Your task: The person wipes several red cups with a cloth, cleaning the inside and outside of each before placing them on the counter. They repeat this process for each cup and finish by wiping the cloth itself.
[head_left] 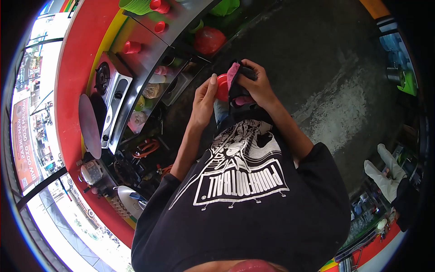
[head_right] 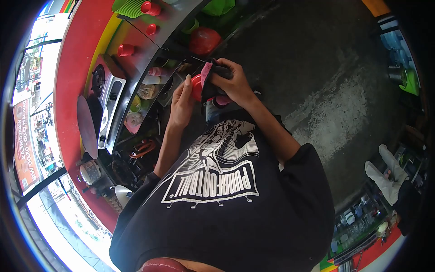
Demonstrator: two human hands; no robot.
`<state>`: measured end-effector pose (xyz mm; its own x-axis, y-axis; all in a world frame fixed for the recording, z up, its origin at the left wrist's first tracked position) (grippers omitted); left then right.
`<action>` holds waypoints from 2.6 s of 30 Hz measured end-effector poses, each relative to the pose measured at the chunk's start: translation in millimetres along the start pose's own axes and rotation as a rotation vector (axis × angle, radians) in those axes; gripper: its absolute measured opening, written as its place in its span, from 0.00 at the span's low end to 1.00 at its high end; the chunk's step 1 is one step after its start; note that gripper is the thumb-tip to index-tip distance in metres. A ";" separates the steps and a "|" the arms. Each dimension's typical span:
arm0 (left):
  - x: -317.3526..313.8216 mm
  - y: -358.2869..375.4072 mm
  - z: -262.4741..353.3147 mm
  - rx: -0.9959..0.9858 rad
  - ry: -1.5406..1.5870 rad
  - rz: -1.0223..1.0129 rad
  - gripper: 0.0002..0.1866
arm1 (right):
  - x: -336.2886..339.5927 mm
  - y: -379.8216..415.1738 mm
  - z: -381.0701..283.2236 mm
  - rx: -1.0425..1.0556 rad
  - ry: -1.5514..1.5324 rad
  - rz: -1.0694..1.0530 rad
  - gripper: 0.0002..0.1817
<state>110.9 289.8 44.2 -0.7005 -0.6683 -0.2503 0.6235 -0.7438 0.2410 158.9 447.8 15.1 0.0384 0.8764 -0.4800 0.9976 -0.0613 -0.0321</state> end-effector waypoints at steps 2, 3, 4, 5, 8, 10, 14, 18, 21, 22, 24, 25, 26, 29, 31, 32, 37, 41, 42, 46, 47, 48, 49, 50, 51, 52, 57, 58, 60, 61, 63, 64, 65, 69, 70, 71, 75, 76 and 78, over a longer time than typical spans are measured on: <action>-31.1 -1.2 18.6 -0.058 0.246 0.122 0.21 | 2.9 -3.5 0.6 0.014 -0.093 0.107 0.09; -29.5 -2.2 16.9 -0.060 0.203 0.126 0.21 | 4.6 -3.4 1.2 0.018 -0.140 0.161 0.09; -26.1 -3.2 12.0 -0.062 0.161 0.131 0.21 | 4.4 -3.5 3.3 -0.001 -0.130 0.128 0.08; -22.0 -4.5 6.9 -0.067 0.118 0.137 0.21 | 4.8 -3.2 6.4 -0.021 -0.119 0.093 0.08; 3.5 -7.6 -4.4 0.012 0.039 -0.019 0.21 | -0.4 -4.1 11.2 -0.089 -0.060 0.016 0.08; 4.2 -7.6 2.5 0.076 -0.018 -0.012 0.20 | -4.4 -8.2 12.7 -0.107 -0.046 -0.030 0.08; 25.6 -10.8 -6.2 0.109 0.038 -0.053 0.19 | -5.5 -18.2 17.0 -0.077 -0.045 -0.001 0.08; 8.5 -13.2 13.2 -0.008 0.293 0.060 0.17 | 0.6 -28.9 22.1 -0.064 -0.070 0.121 0.08; 19.5 -14.4 12.9 -0.029 0.224 -0.038 0.18 | -0.4 -37.0 24.6 -0.087 -0.057 0.113 0.10; 28.3 -15.1 9.6 -0.023 0.214 -0.040 0.18 | -3.4 -41.0 24.4 -0.101 -0.012 0.104 0.10; 46.0 -18.5 10.3 0.017 0.178 -0.040 0.18 | -10.7 -50.7 24.2 -0.134 0.078 0.085 0.12; 56.3 -20.5 11.8 0.051 0.150 -0.038 0.18 | -14.9 -57.7 26.0 -0.115 0.138 0.072 0.12; 67.1 -22.4 13.3 0.085 0.123 -0.036 0.18 | -19.8 -65.6 28.7 -0.097 0.198 0.058 0.13; 104.8 -26.6 11.4 0.160 -0.039 -0.072 0.18 | -33.3 -88.8 41.4 -0.133 0.278 0.010 0.14; 123.3 -28.3 20.8 0.159 -0.032 -0.025 0.18 | -44.7 -110.9 52.3 -0.161 0.268 -0.004 0.14; 135.1 -29.2 26.2 0.158 -0.032 -0.004 0.19 | -51.3 -125.8 58.3 -0.163 0.250 0.003 0.14; 207.3 -37.6 49.6 0.169 0.135 -0.034 0.18 | -89.2 -196.0 78.8 -0.176 0.204 0.047 0.14; 279.3 -54.3 67.8 0.159 0.195 -0.218 0.18 | -116.9 -240.1 92.0 -0.160 0.256 0.168 0.15; 289.2 -59.6 78.8 0.154 0.240 -0.155 0.18 | -119.4 -246.2 97.1 -0.161 0.279 0.211 0.15; 343.0 -87.5 103.3 0.094 0.370 0.087 0.22 | -119.7 -260.9 113.7 -0.153 0.135 0.461 0.15; 360.9 -96.2 103.0 0.078 0.384 0.145 0.24 | -123.3 -260.9 112.6 -0.168 0.045 0.547 0.13; 374.2 -105.0 105.9 0.086 0.338 0.262 0.24 | -128.1 -256.9 116.0 -0.186 -0.050 0.637 0.12; 392.3 -114.1 101.3 0.130 0.197 0.252 0.23 | -127.5 -254.0 126.4 -0.190 -0.066 0.668 0.12; 415.5 -125.8 91.8 0.160 0.062 0.236 0.21 | -119.4 -254.1 136.1 -0.189 -0.074 0.695 0.12; 429.1 -139.2 85.5 0.180 -0.067 0.218 0.20 | -113.6 -255.3 139.5 -0.185 -0.073 0.719 0.13; 433.2 -151.1 87.1 0.131 -0.181 0.256 0.19 | -113.5 -257.5 136.2 -0.173 -0.079 0.732 0.13; 443.3 -207.5 67.7 -0.213 -0.839 0.203 0.18 | -97.1 -278.5 142.3 -0.091 -0.098 0.733 0.13; 442.4 -215.5 62.7 -0.252 -0.910 0.179 0.16 | -94.1 -284.7 142.6 -0.096 -0.099 0.749 0.13; 442.0 -229.1 54.1 -0.297 -1.075 0.166 0.13 | -86.0 -295.1 143.5 -0.108 -0.099 0.780 0.14; 439.1 -237.5 50.9 -0.323 -1.156 0.159 0.12 | -80.4 -299.3 144.4 -0.114 -0.083 0.765 0.18; 439.1 -250.7 38.3 -0.222 -1.244 0.138 0.11 | -70.4 -310.6 144.6 -0.111 -0.059 0.743 0.27; 442.4 -256.3 32.7 -0.169 -1.298 0.117 0.11 | -67.2 -318.6 139.3 -0.101 -0.083 0.693 0.28; 445.1 -261.2 27.3 -0.174 -1.345 0.107 0.11 | -63.9 -322.3 135.4 -0.094 -0.112 0.649 0.28; 446.4 -253.6 8.0 -0.119 -1.429 0.064 0.13 | -61.4 -320.7 131.8 -0.102 -0.183 0.838 0.28; 445.5 -254.2 6.6 -0.106 -1.425 0.064 0.14 | -58.3 -320.5 131.4 -0.077 -0.183 0.830 0.23; 444.1 -253.5 5.6 -0.108 -1.424 0.068 0.15 | -56.3 -319.5 130.6 -0.051 -0.181 0.820 0.17; 441.3 -243.0 0.9 -0.191 -1.371 0.068 0.18 | -51.3 -308.4 128.0 -0.040 -0.192 0.818 0.12; 439.2 -240.2 5.0 -0.234 -1.343 0.070 0.18 | -52.5 -305.4 124.8 -0.046 -0.202 0.805 0.16; 435.7 -232.4 18.5 -0.322 -1.269 0.103 0.18 | -57.9 -300.6 117.2 -0.061 -0.216 0.768 0.23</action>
<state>-345.6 171.7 -103.5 -0.3716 -0.3760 0.8488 0.6239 -0.7782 -0.0716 -149.9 359.5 -50.2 0.7100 0.4876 -0.5080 0.6986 -0.5785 0.4211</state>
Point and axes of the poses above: each hand's wrist, its own y-axis away from the middle knuckle, its own x-axis out of the back of the hand, z = x × y, the point moved 4 cm from there along -y, towards the middle knuckle, and after that the axes turned 12 degrees about -z, right-handed, at the moved point
